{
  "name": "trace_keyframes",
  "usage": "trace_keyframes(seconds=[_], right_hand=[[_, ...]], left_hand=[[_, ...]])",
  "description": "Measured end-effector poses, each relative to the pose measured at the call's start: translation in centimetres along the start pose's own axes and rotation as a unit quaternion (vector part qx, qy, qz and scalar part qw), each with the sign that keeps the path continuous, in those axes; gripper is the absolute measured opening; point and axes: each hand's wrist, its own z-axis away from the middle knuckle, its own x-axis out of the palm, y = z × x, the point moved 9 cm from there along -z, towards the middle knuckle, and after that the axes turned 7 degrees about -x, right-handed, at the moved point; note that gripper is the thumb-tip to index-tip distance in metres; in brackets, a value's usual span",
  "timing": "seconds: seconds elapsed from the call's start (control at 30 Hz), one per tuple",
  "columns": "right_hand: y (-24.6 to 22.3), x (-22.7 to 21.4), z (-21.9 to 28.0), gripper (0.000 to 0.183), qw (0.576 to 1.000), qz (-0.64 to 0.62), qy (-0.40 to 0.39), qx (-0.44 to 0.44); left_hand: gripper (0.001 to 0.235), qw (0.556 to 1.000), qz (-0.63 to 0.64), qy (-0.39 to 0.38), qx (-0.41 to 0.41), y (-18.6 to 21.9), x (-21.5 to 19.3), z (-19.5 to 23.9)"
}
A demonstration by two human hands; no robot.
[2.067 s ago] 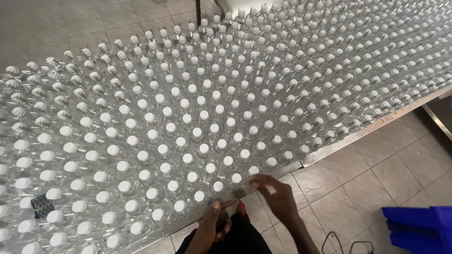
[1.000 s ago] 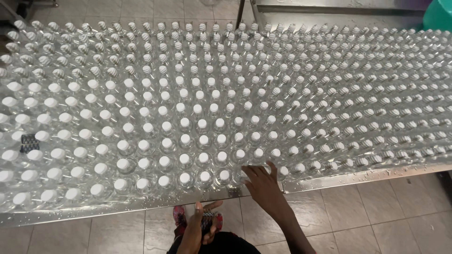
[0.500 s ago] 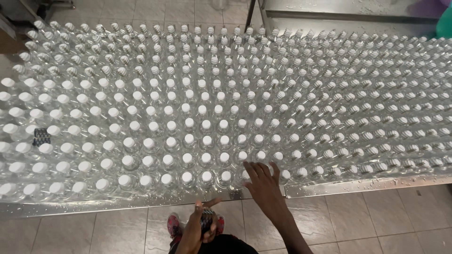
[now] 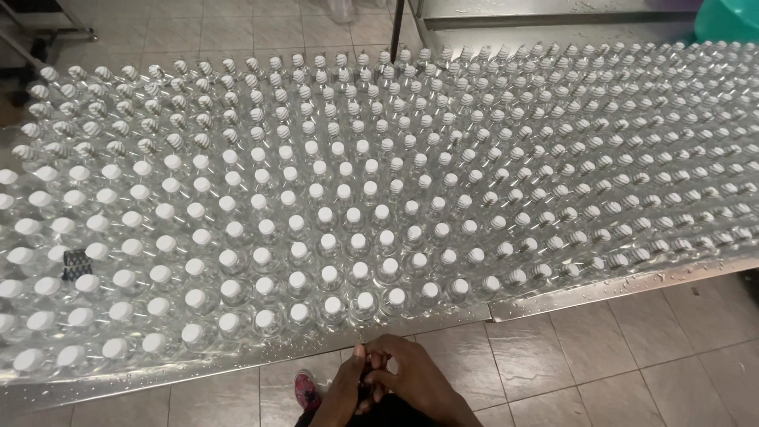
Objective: The person repeatedly picks up white bottle caps and screws them onto clear plastic bottles arranged in rows on a metal table. The person uses both hands to handle the caps and bottles, working systematically across the surface.
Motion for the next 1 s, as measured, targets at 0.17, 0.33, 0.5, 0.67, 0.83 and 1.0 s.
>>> trace_keyframes(seconds=[0.17,0.33,0.5,0.67,0.83,1.0], right_hand=[[-0.8,0.7,-0.5,0.009,0.996,-0.077,0.033,0.031],[-0.2,0.7,-0.4,0.023,0.989,-0.087,0.089,0.077],[-1.4,-0.3,-1.0,0.022,0.986,-0.077,0.118,0.084],[-0.1,-3.3,-3.0,0.027,0.987,-0.017,0.14,0.083],[-0.8,-10.9,-9.8,0.03,0.979,0.07,0.188,0.032],[-4.2,-18.3,-20.7,0.026,0.941,0.109,0.269,-0.172]], left_hand=[[0.08,1.0,-0.004,-0.023,-0.02,-0.6,-1.9,-0.3],[0.079,0.999,-0.016,-0.031,-0.018,-0.5,-3.4,-0.3],[0.078,0.998,0.035,-0.058,0.012,1.0,-4.1,0.1],[0.088,0.998,0.039,-0.04,0.009,1.1,-6.2,0.0],[0.095,0.998,0.064,-0.009,0.007,1.1,-8.5,0.3],[0.087,0.984,0.175,0.004,0.035,-1.2,-11.6,-0.3]])
